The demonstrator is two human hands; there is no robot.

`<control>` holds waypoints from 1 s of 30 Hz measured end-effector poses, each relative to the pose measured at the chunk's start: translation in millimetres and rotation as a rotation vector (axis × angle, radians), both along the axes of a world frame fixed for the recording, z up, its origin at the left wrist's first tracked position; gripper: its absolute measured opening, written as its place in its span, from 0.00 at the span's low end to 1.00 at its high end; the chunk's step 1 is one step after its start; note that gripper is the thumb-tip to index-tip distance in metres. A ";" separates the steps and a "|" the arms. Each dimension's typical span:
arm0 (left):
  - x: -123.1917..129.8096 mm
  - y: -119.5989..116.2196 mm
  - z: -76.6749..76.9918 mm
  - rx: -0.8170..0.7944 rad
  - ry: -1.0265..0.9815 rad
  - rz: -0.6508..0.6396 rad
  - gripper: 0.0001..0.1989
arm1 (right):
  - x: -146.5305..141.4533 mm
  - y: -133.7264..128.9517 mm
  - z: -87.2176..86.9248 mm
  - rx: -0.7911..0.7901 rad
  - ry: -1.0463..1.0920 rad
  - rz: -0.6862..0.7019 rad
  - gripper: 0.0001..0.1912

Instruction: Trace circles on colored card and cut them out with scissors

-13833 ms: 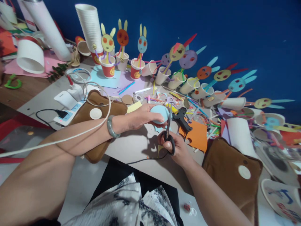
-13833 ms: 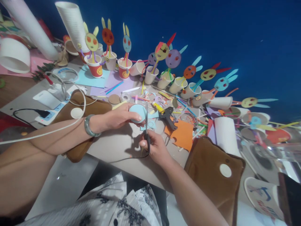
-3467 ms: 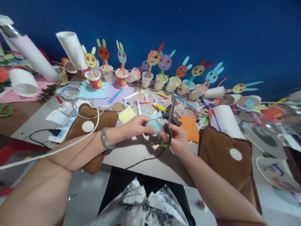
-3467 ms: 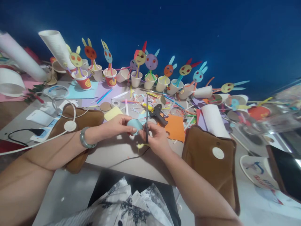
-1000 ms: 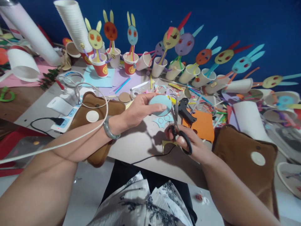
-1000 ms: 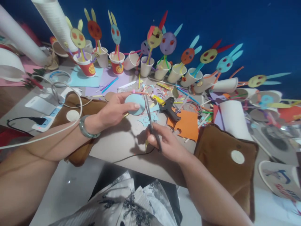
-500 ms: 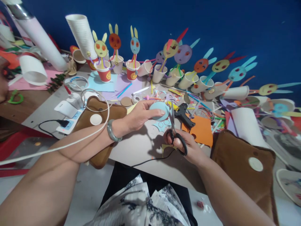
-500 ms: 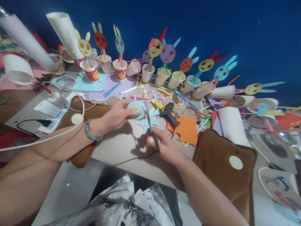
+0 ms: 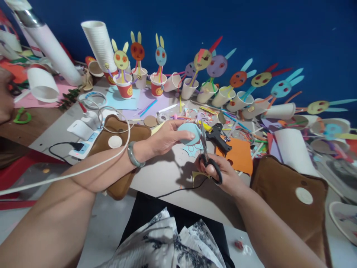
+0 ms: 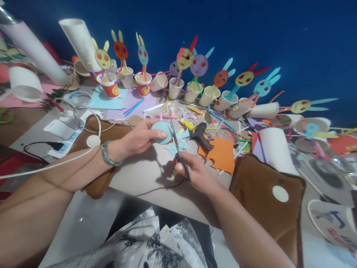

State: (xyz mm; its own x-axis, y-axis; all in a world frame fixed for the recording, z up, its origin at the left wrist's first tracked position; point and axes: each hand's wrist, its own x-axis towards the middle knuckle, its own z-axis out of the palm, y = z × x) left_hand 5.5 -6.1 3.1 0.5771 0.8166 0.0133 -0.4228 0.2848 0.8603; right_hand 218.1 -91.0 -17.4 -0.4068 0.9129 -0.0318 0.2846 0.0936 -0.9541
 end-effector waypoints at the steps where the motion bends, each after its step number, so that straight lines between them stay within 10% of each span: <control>1: 0.0 0.2 -0.1 -0.005 0.003 -0.002 0.12 | -0.1 0.0 0.0 -0.003 -0.001 -0.002 0.32; 30: -0.6 2.2 -3.2 -0.041 0.008 -0.026 0.14 | 1.6 2.6 -2.4 -0.020 -0.035 -0.028 0.34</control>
